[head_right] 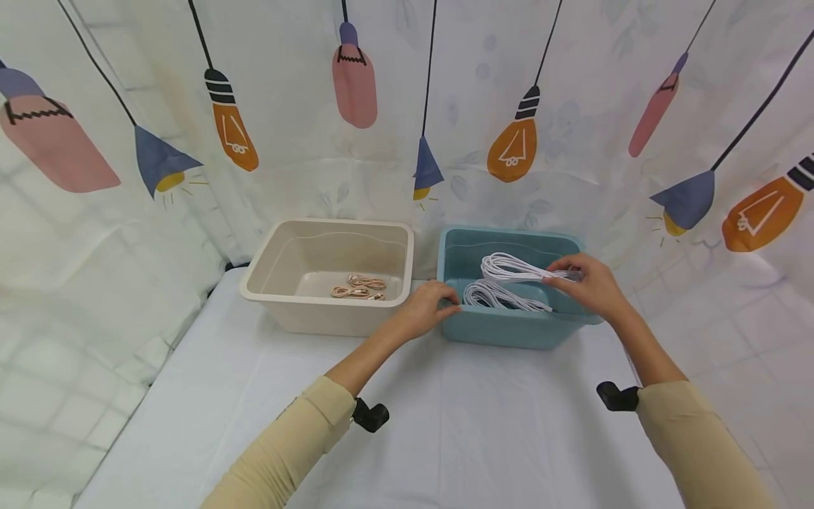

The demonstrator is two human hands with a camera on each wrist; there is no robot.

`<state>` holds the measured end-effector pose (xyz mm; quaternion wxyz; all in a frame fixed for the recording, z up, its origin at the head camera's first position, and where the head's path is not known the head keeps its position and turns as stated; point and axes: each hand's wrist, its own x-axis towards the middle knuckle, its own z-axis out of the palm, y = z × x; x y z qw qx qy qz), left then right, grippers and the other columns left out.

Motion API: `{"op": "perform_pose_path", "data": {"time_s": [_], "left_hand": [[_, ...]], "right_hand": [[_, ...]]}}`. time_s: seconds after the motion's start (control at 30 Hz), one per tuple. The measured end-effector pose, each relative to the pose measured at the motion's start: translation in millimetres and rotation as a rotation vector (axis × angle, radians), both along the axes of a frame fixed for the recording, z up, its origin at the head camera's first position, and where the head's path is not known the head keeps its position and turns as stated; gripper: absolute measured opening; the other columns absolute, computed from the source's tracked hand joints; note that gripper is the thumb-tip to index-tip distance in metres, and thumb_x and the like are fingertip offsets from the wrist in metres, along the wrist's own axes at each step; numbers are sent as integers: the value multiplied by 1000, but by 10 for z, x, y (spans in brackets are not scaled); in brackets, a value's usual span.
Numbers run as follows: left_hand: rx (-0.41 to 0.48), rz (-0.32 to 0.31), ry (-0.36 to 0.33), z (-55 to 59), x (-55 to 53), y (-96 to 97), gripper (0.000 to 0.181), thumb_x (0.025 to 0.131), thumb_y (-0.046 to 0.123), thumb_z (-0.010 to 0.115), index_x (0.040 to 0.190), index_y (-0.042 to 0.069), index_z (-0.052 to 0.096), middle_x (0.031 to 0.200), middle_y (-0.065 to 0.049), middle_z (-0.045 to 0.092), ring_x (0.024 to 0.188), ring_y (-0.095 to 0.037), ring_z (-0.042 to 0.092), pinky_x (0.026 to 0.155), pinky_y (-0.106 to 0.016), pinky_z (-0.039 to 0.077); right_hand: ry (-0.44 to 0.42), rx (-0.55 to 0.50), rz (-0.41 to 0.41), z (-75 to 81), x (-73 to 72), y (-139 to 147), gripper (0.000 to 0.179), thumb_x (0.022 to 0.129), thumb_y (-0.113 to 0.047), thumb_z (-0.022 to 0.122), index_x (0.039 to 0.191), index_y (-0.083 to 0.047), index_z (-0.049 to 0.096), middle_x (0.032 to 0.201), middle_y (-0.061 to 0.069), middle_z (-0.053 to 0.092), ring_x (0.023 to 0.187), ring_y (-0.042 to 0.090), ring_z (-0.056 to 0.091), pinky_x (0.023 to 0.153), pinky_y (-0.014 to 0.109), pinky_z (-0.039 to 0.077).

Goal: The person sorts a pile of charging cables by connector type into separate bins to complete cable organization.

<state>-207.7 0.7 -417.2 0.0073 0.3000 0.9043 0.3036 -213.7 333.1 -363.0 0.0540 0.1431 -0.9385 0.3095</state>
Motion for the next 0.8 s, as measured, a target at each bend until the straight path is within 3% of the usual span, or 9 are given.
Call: {"op": "perform_pose_path", "data": {"time_s": [0.1,0.3,0.5,0.67,0.8], "left_hand": [[-4,1,-1,-6,-4,-1,13,103,20,72,105,9,78,109,-5,76,112,-23,64,100,-35,53],[-3,-6,11,-7,-7,-4,12,102,20,72,105,9,78,107,-5,76,110,-22,64,98,-33,53],[-4,-7,13,-21,-5,-6,12,102,20,72,105,10,78,107,-4,76,110,-22,64,99,-33,53],[-1,-6,19,-29,1,-4,13,103,21,72,105,9,78,108,-4,76,110,-22,64,99,-32,53],[2,5,29,-31,19,-5,14,103,20,72,106,9,78,108,-4,75,110,-22,64,98,-31,53]], "right_hand": [[-11,-2,-19,-2,-77,7,31,99,-19,76,119,5,72,120,26,66,108,29,53,80,18,42],[-50,-3,-65,9,-196,11,38,102,-23,73,123,8,69,124,30,62,112,40,51,85,45,46],[-71,-9,-102,31,-274,16,44,104,-28,69,127,9,66,131,32,57,117,46,49,90,59,48],[-47,-73,-125,65,-291,-7,50,105,-31,68,138,6,61,146,32,51,133,52,45,104,76,39],[-44,-94,-126,78,-286,-50,55,105,-33,68,143,6,58,150,32,49,136,53,43,106,80,36]]}}
